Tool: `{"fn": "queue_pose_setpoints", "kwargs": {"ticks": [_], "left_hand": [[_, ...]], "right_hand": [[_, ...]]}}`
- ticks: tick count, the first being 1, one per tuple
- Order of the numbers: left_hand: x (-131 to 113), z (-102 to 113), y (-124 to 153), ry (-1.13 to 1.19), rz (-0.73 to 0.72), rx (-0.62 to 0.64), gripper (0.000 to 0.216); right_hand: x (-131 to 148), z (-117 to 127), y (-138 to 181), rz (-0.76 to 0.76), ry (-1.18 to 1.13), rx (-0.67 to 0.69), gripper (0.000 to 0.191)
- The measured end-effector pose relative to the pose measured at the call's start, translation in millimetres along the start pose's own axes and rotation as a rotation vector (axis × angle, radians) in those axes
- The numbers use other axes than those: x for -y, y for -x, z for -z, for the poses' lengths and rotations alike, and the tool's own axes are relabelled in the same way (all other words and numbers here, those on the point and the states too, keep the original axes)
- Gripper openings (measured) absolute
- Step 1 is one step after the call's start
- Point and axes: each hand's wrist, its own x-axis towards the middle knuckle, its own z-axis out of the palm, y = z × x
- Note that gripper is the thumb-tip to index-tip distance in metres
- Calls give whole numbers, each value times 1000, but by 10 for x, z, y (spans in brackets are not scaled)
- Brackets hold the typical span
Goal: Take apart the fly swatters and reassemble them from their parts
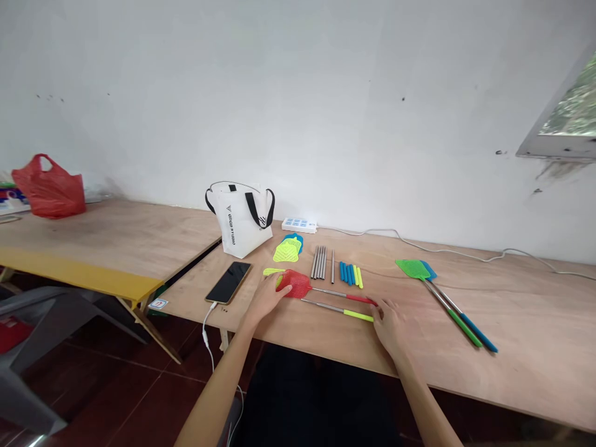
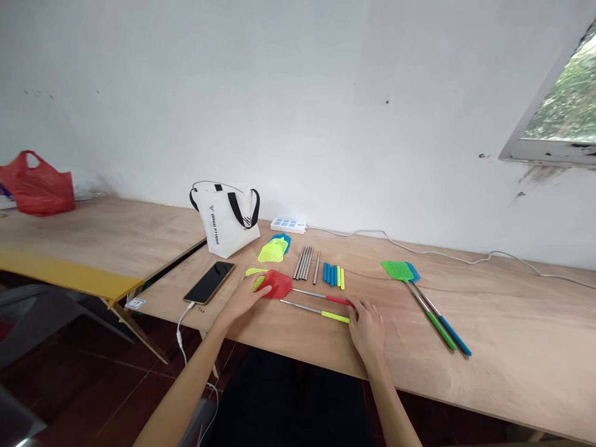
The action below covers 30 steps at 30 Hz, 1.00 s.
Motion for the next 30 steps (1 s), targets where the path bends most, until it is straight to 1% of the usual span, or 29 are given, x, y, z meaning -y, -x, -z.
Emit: {"fn": "queue_pose_setpoints", "kwargs": {"ticks": [3,6,8,11,14,18,21,24,30], "left_hand": [[68,56,20,-222,24,29,43],[127,111,38,-348,90,89,42],[133,145,47,-405,119,87,41],[108,194,57,-510,186,43,41],[105,249,66,-598,266,44,40],[192,327,78,-584,306,118,49],[268,376,80,-517,304,167,66],[306,410,77,-513,303,159,75],[319,430,78,-480,290,144,78]], "right_hand": [[5,-5,0,31,4,-35,37],[68,28,1,100,-29,-56,37],[143,66,6,198,-62,-13,35],[263,124,19,370,-56,89,32],[335,160,31,471,-23,135,28],[338,170,37,483,-30,158,26],[318,159,42,484,-42,208,27],[302,138,48,483,-50,239,29],[269,89,44,490,-47,227,27]]}}
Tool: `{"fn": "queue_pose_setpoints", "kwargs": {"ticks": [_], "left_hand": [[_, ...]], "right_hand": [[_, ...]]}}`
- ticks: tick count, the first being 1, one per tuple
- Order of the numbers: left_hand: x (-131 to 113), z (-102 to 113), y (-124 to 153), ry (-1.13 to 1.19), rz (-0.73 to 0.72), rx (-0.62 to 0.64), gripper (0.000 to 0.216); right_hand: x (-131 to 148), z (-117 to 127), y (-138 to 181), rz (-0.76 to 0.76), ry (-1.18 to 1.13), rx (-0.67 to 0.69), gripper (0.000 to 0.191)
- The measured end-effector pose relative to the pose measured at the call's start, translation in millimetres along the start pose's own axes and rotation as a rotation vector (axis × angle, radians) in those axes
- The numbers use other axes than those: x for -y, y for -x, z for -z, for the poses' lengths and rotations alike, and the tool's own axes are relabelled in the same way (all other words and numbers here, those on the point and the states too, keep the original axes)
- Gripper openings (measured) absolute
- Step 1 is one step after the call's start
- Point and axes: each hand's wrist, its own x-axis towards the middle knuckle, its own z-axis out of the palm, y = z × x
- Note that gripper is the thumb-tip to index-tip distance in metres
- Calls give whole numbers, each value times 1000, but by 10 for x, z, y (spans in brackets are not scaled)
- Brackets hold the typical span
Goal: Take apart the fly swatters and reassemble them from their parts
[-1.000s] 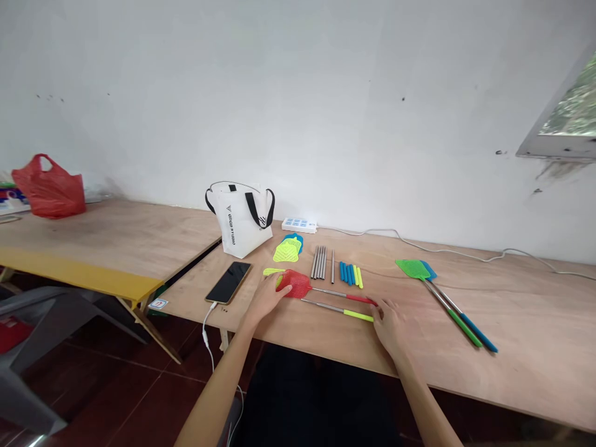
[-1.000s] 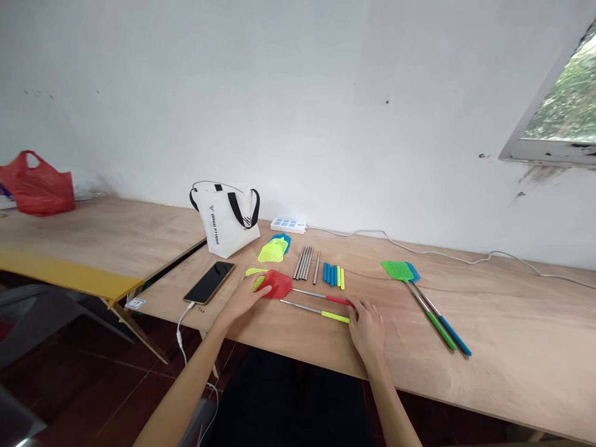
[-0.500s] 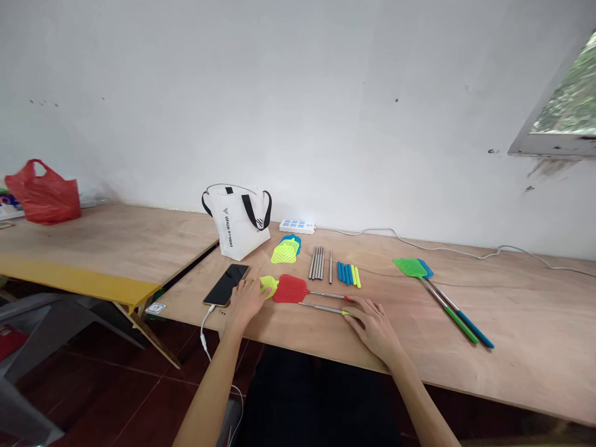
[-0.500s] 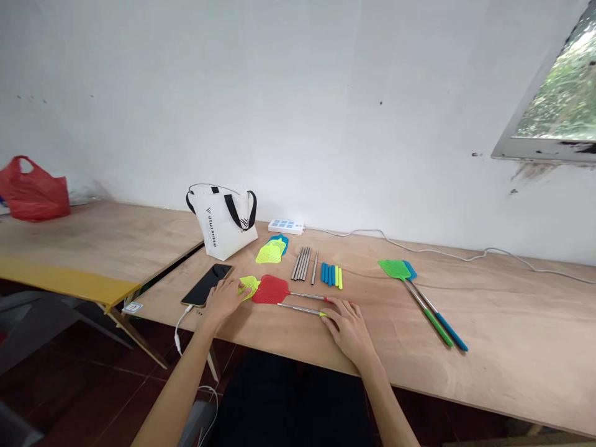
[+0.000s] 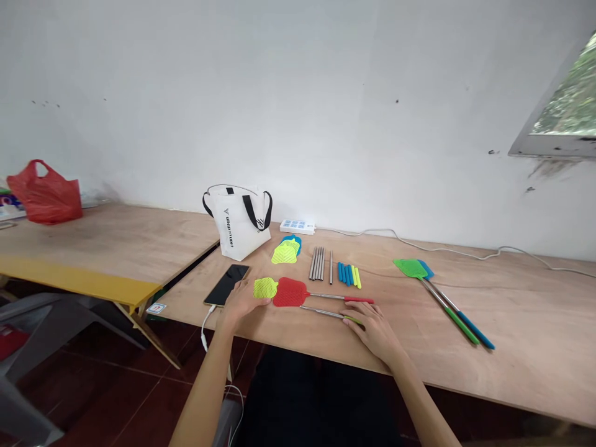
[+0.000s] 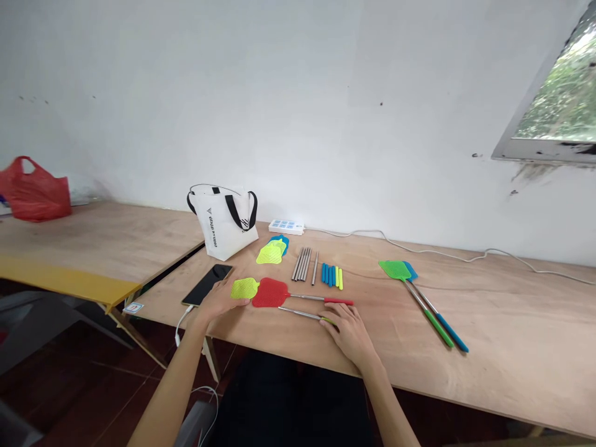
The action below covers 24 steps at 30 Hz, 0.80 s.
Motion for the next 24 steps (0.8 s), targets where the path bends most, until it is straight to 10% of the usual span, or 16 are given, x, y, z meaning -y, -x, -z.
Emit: {"fn": "queue_pose_setpoints", "kwargs": {"ticks": [24], "left_hand": [[-126,192,153,-222,126,37,82]], "right_hand": [[26,31,-17,-76,-98,-83,26]]}}
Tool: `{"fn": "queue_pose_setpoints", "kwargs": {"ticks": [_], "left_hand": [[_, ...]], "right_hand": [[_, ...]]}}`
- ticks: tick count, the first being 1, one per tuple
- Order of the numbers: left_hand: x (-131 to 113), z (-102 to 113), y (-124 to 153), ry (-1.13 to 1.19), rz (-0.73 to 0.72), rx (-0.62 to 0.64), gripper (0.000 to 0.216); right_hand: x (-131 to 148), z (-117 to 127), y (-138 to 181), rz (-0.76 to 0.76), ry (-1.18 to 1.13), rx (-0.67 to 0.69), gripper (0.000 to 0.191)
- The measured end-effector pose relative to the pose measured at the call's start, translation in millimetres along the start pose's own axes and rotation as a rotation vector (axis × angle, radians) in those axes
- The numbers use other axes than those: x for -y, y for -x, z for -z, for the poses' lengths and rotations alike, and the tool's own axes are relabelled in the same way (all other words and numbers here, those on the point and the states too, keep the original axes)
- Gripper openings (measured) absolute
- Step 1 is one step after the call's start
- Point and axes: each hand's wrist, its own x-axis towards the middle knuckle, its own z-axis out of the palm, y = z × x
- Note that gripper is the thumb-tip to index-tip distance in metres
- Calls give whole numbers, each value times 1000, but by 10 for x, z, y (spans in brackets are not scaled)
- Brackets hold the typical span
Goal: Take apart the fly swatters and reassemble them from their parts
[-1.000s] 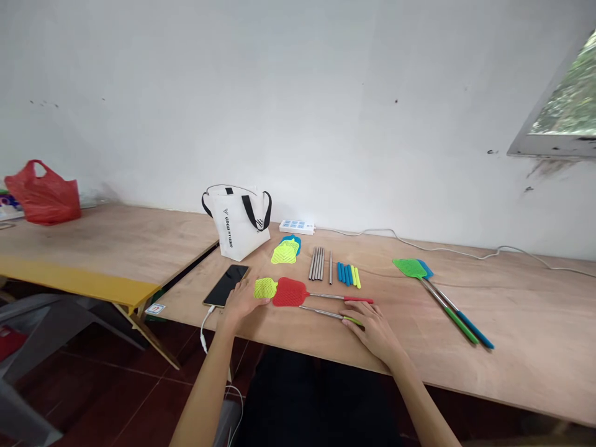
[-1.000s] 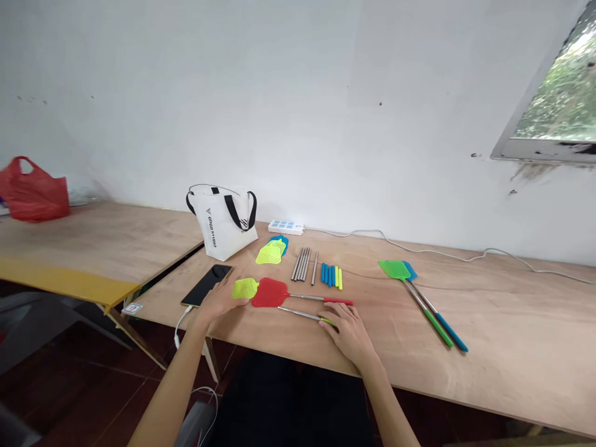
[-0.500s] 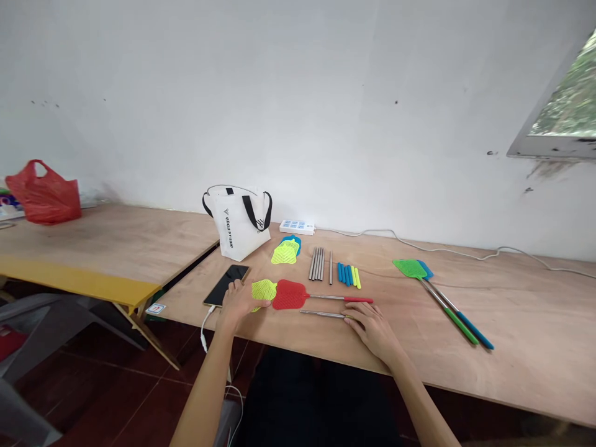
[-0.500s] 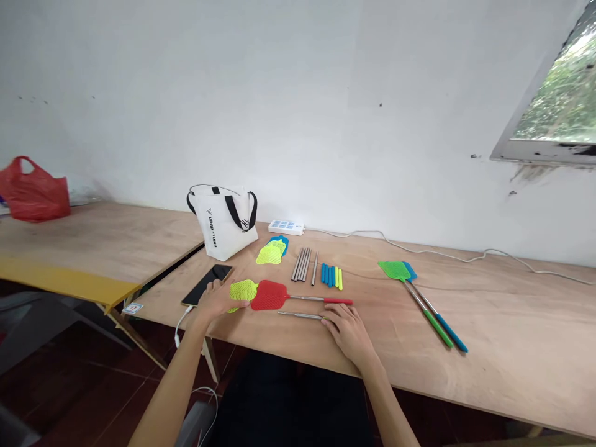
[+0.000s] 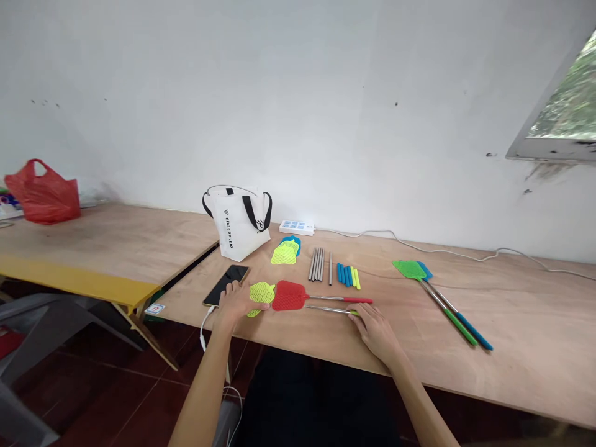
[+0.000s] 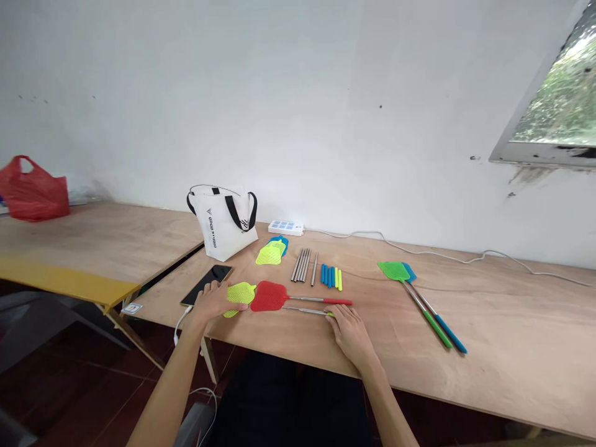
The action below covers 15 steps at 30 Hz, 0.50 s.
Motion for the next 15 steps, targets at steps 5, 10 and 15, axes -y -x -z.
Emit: {"fn": "queue_pose_setpoints", "kwargs": {"ticks": [5,10,15], "left_hand": [[8,-13,-15,-15,25,-9,82],[-6,38,4,-58,65,-191,57],[23,202,80,142,35,-257,31]], "right_hand": [[-9,-19,3,12,34,-14,27],[-36,-31,10,8,71,-21,26],[-18,9,7,8,67,-42,35]]}}
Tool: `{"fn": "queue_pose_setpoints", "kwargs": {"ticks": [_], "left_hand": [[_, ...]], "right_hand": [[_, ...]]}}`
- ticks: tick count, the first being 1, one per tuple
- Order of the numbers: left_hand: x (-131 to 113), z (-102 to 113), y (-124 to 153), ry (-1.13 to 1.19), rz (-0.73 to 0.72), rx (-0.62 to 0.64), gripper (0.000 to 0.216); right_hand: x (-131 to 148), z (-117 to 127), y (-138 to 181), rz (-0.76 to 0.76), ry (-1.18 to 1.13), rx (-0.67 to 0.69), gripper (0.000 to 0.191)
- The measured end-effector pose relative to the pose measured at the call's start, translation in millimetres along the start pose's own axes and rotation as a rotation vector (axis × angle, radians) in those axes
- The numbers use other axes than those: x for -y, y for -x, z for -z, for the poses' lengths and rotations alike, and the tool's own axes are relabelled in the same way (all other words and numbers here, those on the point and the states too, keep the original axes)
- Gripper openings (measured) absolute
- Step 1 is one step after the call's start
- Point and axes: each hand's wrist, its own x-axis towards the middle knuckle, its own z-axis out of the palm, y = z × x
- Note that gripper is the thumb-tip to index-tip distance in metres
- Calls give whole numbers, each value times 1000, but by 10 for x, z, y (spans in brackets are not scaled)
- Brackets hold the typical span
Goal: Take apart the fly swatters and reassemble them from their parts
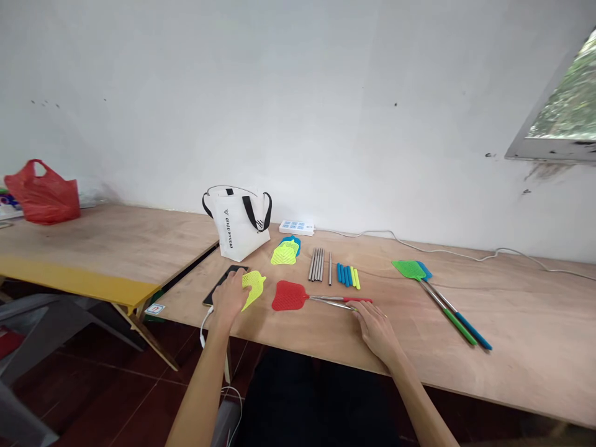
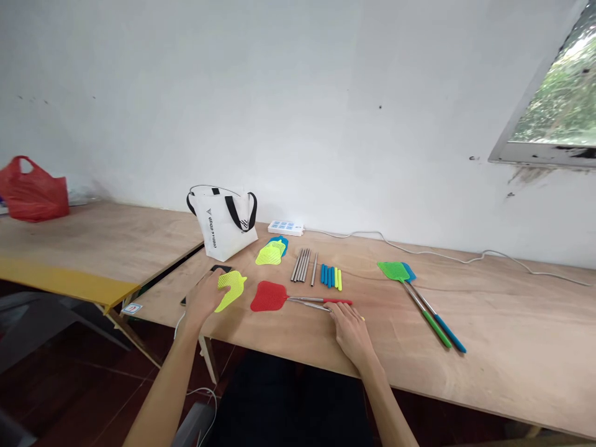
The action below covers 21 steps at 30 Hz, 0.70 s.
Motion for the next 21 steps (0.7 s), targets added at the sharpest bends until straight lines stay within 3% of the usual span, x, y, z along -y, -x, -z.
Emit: {"fn": "queue_pose_setpoints", "kwargs": {"ticks": [4,9,11,15,18,21], "left_hand": [[-38,102,4,308,-62,-43,22],[-270,99,59,703,-195,-184,36],[-403,84,112,925,-197,-127,44],[-673,16,234,1316,-117,105,57],[-834,-101,294,1459,-43,202,57],[-938,-248,316,1535,-6,254,56]], "right_hand": [[33,48,5,-9,-1,-13,43],[14,38,7,-88,24,-76,34],[-12,15,1,-102,-17,-127,33],[-20,7,-8,-53,-103,-167,42],[24,45,-8,-33,-94,-120,52],[74,80,-8,-62,-68,-120,42]]}}
